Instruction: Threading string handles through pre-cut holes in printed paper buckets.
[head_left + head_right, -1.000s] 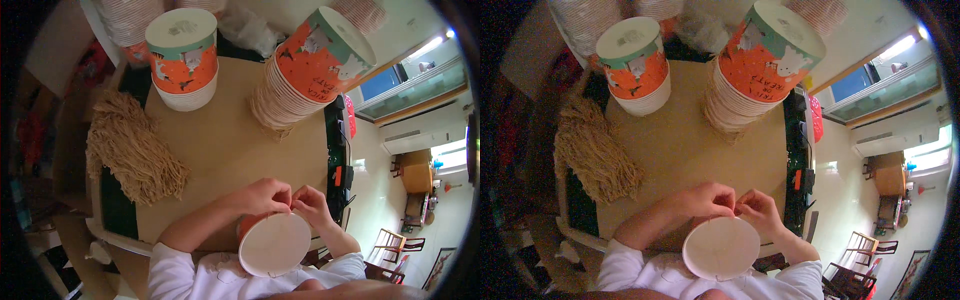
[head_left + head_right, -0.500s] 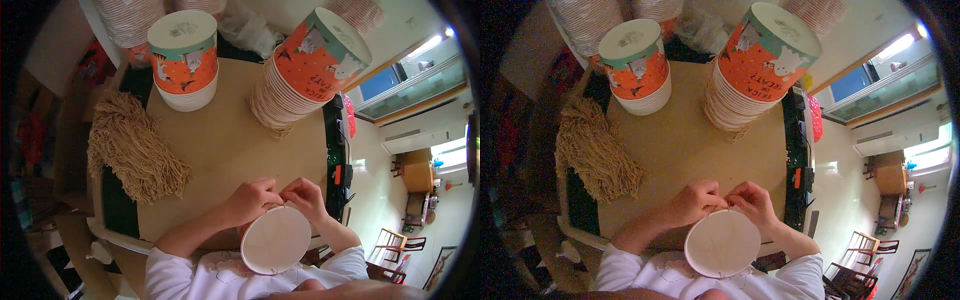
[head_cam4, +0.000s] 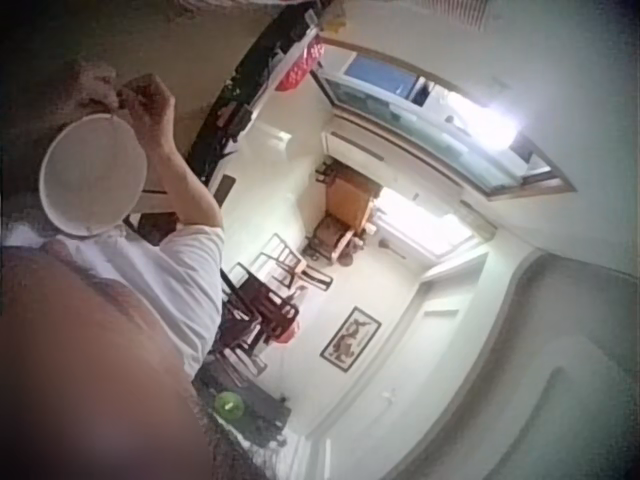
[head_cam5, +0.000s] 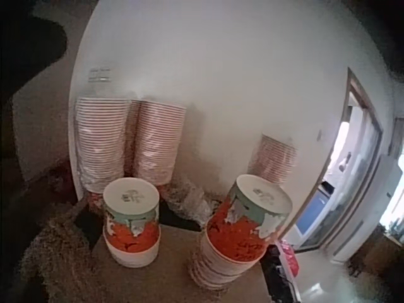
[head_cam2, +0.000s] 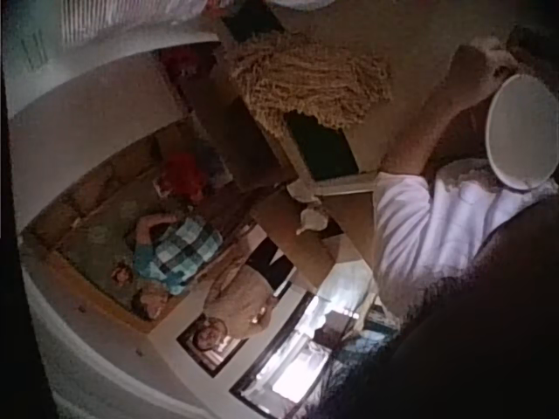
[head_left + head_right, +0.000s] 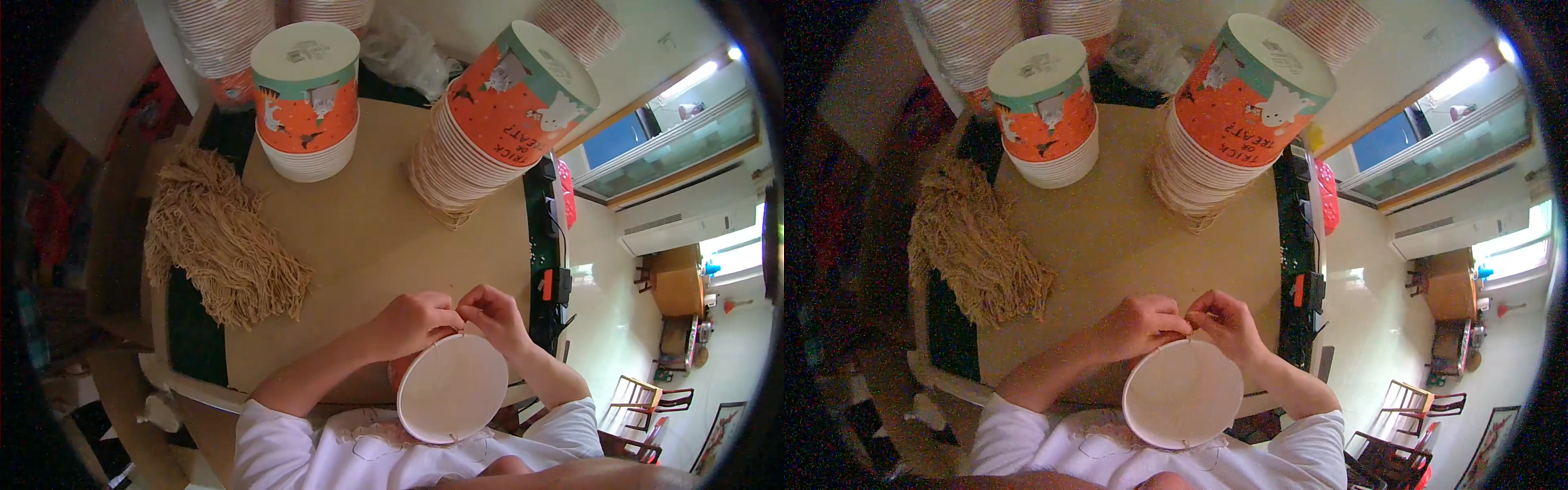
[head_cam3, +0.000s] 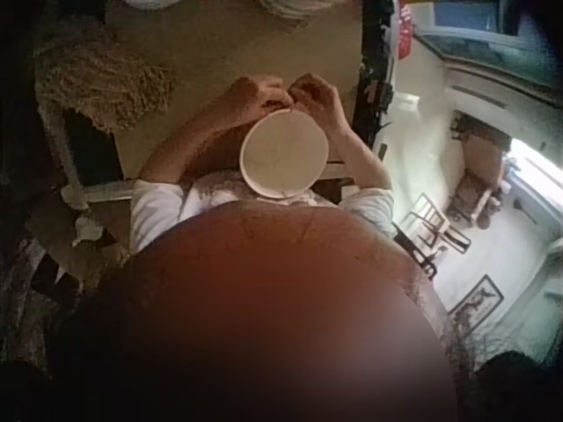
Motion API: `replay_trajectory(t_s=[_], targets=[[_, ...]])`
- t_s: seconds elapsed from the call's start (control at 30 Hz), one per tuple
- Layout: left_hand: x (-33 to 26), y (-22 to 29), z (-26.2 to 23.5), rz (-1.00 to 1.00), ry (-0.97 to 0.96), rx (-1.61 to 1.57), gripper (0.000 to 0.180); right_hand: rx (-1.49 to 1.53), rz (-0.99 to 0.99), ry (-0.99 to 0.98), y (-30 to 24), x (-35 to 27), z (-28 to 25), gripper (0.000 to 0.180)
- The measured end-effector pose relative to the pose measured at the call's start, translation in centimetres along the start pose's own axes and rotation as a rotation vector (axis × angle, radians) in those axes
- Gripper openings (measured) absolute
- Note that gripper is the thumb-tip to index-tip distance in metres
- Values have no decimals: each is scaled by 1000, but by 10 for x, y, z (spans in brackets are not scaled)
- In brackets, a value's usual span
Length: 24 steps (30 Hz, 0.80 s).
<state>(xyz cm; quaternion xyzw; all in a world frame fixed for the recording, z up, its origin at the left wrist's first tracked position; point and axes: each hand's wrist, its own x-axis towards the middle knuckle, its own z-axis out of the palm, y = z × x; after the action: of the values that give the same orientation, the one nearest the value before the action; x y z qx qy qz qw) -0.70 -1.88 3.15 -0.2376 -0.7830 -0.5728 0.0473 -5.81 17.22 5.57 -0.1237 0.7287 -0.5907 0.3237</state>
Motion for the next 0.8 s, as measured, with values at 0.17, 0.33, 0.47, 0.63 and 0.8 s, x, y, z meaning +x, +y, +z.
replay_trajectory(t_s=[0.17, 0.33, 0.47, 0.63, 0.8], targets=[[-1, -2, 1, 64, 37, -5, 11, -105, 33, -49, -8, 0, -2, 5], [-3, -2, 4, 58, 22, -52, 10, -211, 115, -144, -20, -2, -3, 9], [-4, -1, 5, 17, 2, -38, 6, -520, 54, -249, -25, -1, -6, 15], [-6, -4, 7, 56, 17, -10, 6, -541, 135, -273, -27, -1, -6, 15], [-7, -1, 8, 14, 48, -60, 8, -323, 86, -275, -27, -4, -9, 11]])
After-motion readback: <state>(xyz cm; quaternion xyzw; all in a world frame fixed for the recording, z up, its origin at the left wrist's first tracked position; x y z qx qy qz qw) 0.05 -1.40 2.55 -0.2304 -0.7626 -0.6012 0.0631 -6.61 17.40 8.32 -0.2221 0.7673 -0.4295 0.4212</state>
